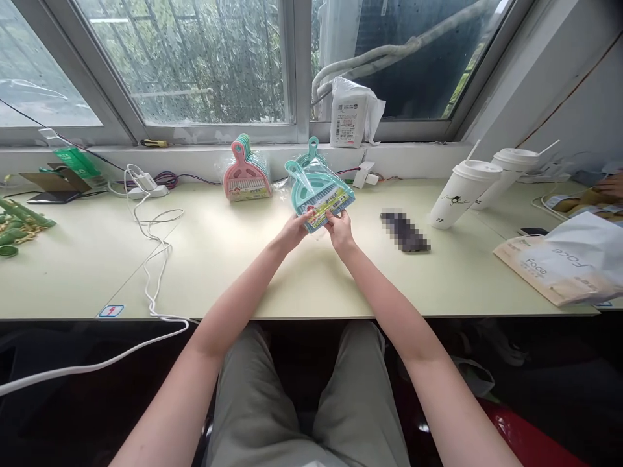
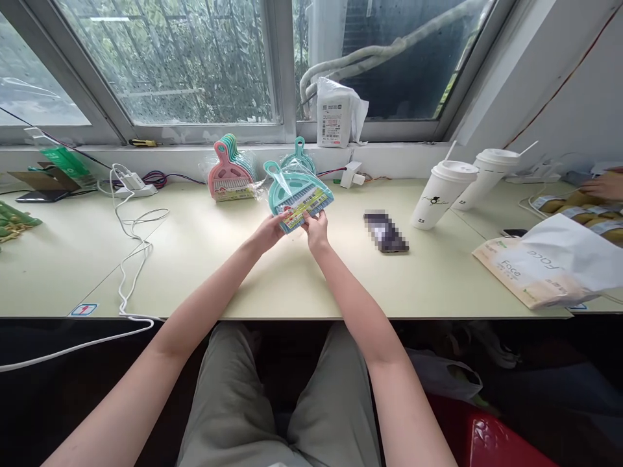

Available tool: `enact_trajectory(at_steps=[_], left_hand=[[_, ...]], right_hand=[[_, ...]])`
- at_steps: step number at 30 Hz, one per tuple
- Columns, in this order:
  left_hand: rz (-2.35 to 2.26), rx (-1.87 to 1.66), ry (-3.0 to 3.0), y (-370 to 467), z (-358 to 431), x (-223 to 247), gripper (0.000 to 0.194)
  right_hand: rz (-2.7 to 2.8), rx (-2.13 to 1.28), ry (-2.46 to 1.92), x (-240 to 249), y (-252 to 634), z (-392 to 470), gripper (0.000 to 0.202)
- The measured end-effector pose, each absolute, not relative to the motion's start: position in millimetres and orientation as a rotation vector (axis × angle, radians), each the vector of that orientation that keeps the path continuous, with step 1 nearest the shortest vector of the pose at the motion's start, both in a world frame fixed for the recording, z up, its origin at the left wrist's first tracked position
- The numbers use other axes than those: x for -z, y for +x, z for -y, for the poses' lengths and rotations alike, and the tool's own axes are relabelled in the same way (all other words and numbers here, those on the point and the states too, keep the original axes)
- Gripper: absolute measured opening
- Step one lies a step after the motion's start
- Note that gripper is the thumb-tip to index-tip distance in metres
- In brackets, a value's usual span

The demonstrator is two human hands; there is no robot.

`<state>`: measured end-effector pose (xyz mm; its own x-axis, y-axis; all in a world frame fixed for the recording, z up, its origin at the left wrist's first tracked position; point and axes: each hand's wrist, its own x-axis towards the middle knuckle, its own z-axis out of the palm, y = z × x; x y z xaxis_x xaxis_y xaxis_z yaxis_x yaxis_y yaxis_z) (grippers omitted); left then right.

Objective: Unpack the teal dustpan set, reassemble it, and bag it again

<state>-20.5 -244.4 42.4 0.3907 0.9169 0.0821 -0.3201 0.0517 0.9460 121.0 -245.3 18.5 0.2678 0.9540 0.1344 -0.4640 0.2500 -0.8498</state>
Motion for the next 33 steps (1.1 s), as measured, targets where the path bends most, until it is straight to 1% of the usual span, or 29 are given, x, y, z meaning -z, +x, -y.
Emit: enact_trajectory(at_steps=[3, 5, 9, 11, 13, 16, 17, 19, 22, 24, 26, 28, 30, 33], left_hand=[[-0.577, -0.873, 1.158, -13.2, 250.8, -30.7, 0.047], [-0.571, -0.859, 1.158, -10.1, 251.9, -27.8, 0.048], [-0.670, -1.137, 1.133, -11.0, 243.9, -28.7, 0.049], [-0.720, -1.200, 1.172, -13.6, 240.9, -30.0, 0.050], [-0.755, -1.160, 1.242, -15.7, 242.0, -31.3, 0.055], [-0.743, -0.997, 1.318, -16.2, 248.2, -33.0, 0.066], [-0.731, -0.956, 1.323, -16.0, 249.6, -33.3, 0.067], [-0.716, -0.939, 1.321, -15.7, 249.2, -32.7, 0.064], [-0.700, -0.993, 1.332, -16.6, 242.0, -29.4, 0.055], [-0.673, -1.080, 1.342, -17.5, 236.9, -26.6, 0.052], [-0.656, -1.208, 1.349, -17.8, 235.0, -24.5, 0.055], [-0.674, -1.309, 1.342, -17.4, 236.8, -24.0, 0.062], [-0.726, -1.328, 1.319, -17.0, 240.6, -25.6, 0.068], [-0.771, -1.263, 1.274, -19.5, 243.8, -31.9, 0.071]], right_hand=[[0.740, -1.076, -0.821, -17.5, 125.4, 243.1, 0.034], [0.716, -1.080, -0.812, -18.8, 126.9, 243.0, 0.032], [0.688, -1.115, -0.812, -21.3, 124.8, 244.5, 0.032], [0.702, -1.129, -0.827, -21.1, 123.2, 244.9, 0.032], [0.708, -1.123, -0.835, -20.5, 122.7, 245.2, 0.032], [0.677, -1.111, -0.817, -21.0, 124.1, 246.2, 0.029], [0.662, -1.113, -0.805, -21.7, 124.7, 246.8, 0.028], [0.636, -1.126, -0.779, -23.9, 125.2, 248.1, 0.028], [0.622, -1.137, -0.746, -26.7, 123.5, 250.5, 0.031], [0.640, -1.141, -0.736, -26.9, 120.7, 252.2, 0.033], [0.668, -1.151, -0.738, -26.2, 117.4, 253.7, 0.035], [0.692, -1.160, -0.747, -26.1, 114.8, 254.1, 0.035], [0.715, -1.164, -0.778, -28.3, 114.7, 252.8, 0.034], [0.820, -1.193, -0.865, -36.6, 122.2, 249.7, 0.028]])
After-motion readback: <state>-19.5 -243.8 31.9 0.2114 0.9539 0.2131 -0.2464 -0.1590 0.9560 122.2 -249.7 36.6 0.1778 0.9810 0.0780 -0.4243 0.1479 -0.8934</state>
